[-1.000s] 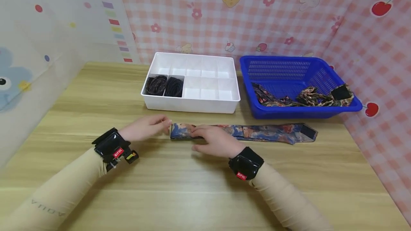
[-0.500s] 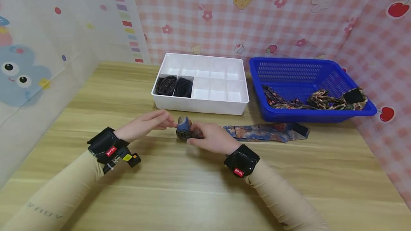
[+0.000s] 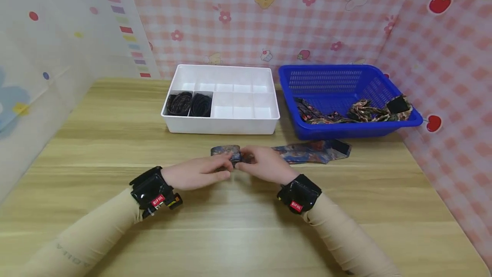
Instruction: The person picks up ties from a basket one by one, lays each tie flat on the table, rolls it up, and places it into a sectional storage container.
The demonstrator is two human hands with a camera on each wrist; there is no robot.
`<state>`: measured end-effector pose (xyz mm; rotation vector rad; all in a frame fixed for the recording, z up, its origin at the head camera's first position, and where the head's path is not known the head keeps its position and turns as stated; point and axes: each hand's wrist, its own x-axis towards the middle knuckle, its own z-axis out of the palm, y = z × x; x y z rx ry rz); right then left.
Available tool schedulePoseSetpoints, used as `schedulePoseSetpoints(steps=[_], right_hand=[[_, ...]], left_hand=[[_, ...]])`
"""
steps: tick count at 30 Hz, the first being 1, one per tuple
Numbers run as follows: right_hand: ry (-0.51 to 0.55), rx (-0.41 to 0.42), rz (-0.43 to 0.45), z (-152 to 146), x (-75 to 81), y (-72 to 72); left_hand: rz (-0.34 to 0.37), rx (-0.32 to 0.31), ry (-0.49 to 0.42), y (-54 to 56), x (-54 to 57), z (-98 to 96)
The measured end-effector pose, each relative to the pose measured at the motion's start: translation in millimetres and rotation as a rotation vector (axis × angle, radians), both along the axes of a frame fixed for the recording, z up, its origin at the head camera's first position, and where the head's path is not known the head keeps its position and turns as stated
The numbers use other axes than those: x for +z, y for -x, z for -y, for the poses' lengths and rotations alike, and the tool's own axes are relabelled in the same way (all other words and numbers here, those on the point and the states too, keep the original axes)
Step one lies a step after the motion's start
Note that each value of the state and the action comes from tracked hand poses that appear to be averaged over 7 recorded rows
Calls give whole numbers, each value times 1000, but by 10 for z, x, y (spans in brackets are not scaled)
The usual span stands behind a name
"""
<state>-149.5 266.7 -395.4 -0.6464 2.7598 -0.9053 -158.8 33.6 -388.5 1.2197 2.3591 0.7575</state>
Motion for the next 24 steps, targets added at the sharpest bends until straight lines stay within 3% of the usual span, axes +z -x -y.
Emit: schedulePoseSetpoints(steps=[6,8,10,13,17,19,24], right_hand=[[-88,128,-182,26,56,-92],[-130,145,-226,48,47,-109],[-153,147,-240,74,32,-123],[-153,142,-212,110,7,-129],[-147,147,-189,131,-18,-119],[-136,152,-185,141,-23,-109],[-110,186,-160,216,-38,-75]], left_hand=[[-178,-48,127,-123,-22,-95],[-182,-58,114,-106,-10,-90],[-136,-38,62,-51,11,-42],[-37,103,-40,53,47,113],[3,332,-129,135,82,351],[5,376,-120,142,75,426],[77,386,-106,131,12,541]])
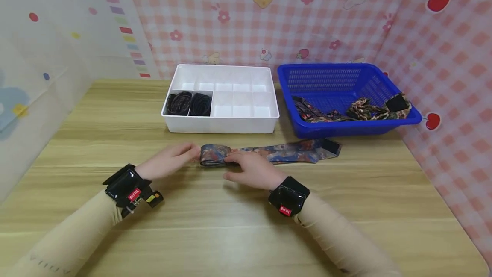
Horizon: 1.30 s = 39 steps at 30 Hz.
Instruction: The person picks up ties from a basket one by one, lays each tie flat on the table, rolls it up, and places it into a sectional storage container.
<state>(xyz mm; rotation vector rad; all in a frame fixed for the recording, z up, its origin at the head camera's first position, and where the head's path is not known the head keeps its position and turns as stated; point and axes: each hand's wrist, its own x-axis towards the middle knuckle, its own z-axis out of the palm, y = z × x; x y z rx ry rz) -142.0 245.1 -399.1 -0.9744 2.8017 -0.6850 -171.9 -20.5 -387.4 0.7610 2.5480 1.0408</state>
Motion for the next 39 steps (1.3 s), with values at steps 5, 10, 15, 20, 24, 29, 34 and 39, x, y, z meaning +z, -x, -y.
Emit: schedulePoseSetpoints(steps=[5,10,15,20,24,29,34,39], right_hand=[[57,-62,91,-4,-20,7],[132,-159,176,-113,-30,9],[151,-207,191,-236,-34,16],[139,-247,197,-379,-31,13],[129,-251,164,-478,-14,1],[118,-264,124,-555,34,-54],[114,-208,40,-541,47,-112],[68,-172,-4,-487,-22,-140]], left_hand=[[84,3,-132,14,23,-1],[165,-126,-272,35,79,-157],[183,-225,-250,3,82,-377],[65,-358,-124,-60,11,-623],[-70,-411,63,-135,-33,-805],[-214,-455,249,-211,-59,-969],[-347,-486,319,-227,-75,-1020],[-279,-480,192,-83,-74,-943]])
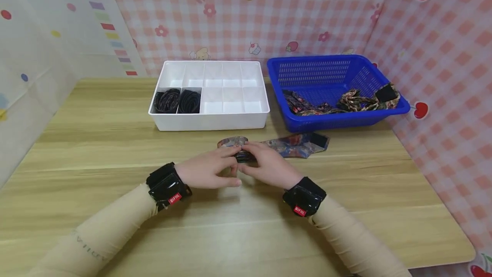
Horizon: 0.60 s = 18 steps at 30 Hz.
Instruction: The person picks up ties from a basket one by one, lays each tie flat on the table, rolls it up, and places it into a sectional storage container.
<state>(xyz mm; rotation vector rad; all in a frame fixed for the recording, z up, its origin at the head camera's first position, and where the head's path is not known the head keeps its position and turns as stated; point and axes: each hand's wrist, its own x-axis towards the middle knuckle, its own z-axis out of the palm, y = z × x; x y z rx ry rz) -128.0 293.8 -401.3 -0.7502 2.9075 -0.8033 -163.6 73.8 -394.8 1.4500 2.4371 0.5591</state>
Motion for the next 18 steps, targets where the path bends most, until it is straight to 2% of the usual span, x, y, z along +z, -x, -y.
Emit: schedulePoseSetpoints(steps=[2,6,11,14,16,18], right_hand=[[-7,5,9,9,1,-1],[-16,24,16,31,4,13],[-24,41,-6,42,10,23],[-37,62,19,80,15,13],[-63,84,45,123,16,1],[-102,107,67,177,10,-8]], left_hand=[[61,17,-64,92,10,63],[79,73,-101,190,30,239],[20,110,-98,188,28,412],[9,152,-113,175,11,505],[38,181,-121,164,4,565],[99,208,-126,148,5,622]])
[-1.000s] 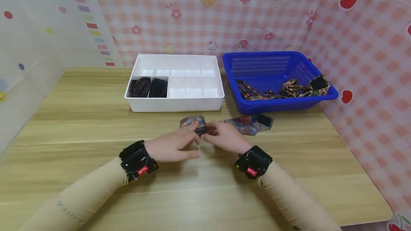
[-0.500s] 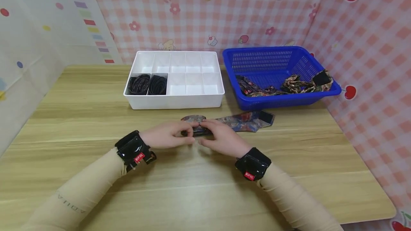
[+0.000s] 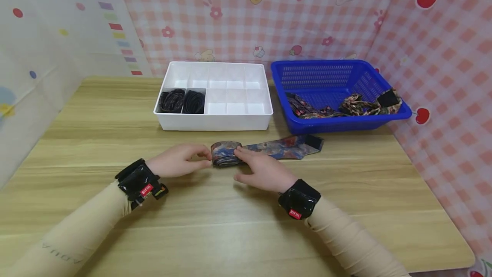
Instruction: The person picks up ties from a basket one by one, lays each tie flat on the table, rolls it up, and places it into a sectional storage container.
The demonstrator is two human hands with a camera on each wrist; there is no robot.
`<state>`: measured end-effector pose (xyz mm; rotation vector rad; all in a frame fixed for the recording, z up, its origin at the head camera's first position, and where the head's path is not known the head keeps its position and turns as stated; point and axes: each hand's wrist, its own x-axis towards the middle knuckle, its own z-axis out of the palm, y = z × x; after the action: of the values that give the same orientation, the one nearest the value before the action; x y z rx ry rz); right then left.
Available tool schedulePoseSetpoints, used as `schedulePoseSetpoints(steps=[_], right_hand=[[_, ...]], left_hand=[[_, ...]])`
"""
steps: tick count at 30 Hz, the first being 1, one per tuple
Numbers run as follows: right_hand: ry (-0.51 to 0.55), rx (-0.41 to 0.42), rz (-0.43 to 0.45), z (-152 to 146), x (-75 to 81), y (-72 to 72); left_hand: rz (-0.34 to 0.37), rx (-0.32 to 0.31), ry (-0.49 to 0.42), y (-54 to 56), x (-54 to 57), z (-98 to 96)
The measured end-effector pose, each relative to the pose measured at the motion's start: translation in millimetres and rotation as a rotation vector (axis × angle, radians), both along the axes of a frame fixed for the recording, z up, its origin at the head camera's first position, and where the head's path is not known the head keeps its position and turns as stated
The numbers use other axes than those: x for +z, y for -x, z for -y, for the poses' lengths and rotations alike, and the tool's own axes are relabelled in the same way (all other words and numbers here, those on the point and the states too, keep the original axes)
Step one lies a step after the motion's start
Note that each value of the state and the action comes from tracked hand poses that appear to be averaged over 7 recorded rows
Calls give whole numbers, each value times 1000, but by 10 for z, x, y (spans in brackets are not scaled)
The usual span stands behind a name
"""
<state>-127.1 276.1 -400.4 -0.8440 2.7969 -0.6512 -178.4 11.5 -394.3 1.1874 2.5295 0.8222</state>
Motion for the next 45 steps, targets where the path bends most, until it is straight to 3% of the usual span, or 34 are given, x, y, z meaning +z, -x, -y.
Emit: schedulePoseSetpoints(steps=[7,12,14,17,21,27,36,45], right_hand=[[-18,41,10,152,8,-6],[106,-55,-16,166,-11,69],[144,-101,-40,195,-15,103],[120,-122,-89,261,-17,150],[21,-85,-165,361,2,186],[-72,-36,-240,393,17,197],[-13,31,-274,369,2,213],[-12,35,-295,319,-16,156]], left_hand=[[198,97,-78,-77,27,154],[257,104,-182,-106,56,158],[236,112,-198,-108,56,135],[104,126,-136,-91,13,74],[-96,140,27,-87,-33,-20],[-257,130,143,-90,-46,-135],[-318,131,150,-130,-37,-156],[-221,118,82,-173,-7,-118]])
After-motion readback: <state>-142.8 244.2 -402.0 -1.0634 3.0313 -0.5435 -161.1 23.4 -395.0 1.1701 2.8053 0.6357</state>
